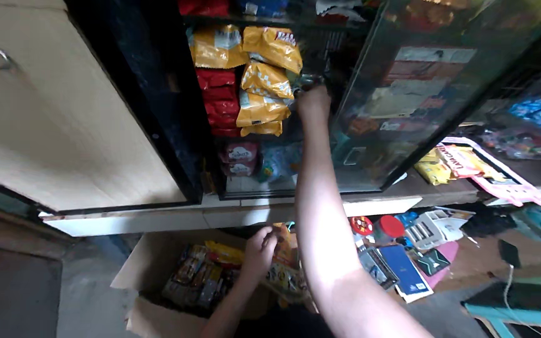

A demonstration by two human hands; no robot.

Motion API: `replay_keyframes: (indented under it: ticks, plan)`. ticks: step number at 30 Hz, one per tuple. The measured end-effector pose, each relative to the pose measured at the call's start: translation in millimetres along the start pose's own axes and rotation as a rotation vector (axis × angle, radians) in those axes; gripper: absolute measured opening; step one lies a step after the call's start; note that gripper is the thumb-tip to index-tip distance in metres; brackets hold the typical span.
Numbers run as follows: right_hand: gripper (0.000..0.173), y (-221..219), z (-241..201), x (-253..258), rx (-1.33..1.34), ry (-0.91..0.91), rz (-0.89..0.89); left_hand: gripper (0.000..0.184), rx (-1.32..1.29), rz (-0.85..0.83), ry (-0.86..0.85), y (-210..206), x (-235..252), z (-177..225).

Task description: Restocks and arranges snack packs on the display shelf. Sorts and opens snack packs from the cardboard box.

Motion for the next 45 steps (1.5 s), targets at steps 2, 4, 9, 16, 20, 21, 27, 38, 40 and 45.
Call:
replay_keyframes:
  ticks: [2,4,9,16,20,21,27,38,40,45]
  plan:
    - [0.035,0.4,-1.5,-0.1,-0.096,-0.010,-0.027,0.030,0.037,-0.021,0.055,2.8,-1.9,-7.3]
    - [0.037,-0.6,-3.6,-3.9,-0.194,0.008,-0.043,0.033,0.041,-0.046,0.115,8.4,-5.0,-18.8]
    - [0.045,9.1,-2.2,-31.0,0.110,0.247,0.128,0.035,-0.002,0.016,0.268,40.2,-23.3,-61.7]
    - [0.034,6.6,64.9,-162.9,0.230,1.035,0.159,0.037,-0.112,0.293,0.519,98.8,-77.5,-154.5]
    - [0.022,-85.2,134.1,-229.5,0.107,0.977,-0.442,0.035,-0.124,0.394,0.608,124.1,-112.0,-215.3]
    - [0.023,-117.6,156.6,-243.9,0.012,0.885,-0.664,0.034,-0.124,0.402,0.634,128.5,-117.6,-229.2]
    - [0.042,-285.9,276.7,-297.1,-0.607,0.206,-1.622,0.035,-0.139,0.376,0.800,140.4,-132.2,-292.7]
    - [0.082,-499.2,449.7,-252.8,-0.886,-0.199,-1.176,0.031,-0.351,0.490,0.959,102.4,-204.2,-397.5]
    - [0.096,-512.4,463.0,-257.7,-0.938,-0.227,-1.085,0.032,-0.376,0.464,1.010,93.3,-222.2,-409.6]
    - [0.082,-524.2,471.4,-290.8,-0.915,-0.117,-0.952,0.031,-0.417,0.450,1.097,85.9,-249.3,-429.5]
Point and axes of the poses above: each hand's wrist, its own x-axis towards the middle knuckle, its own y-axis out of the back of the hand, z = x × y, the point moved 4 cm from there along x, towards the middle knuckle, and after that the axes turned 6 degrees about x, right-handed, at the moved point
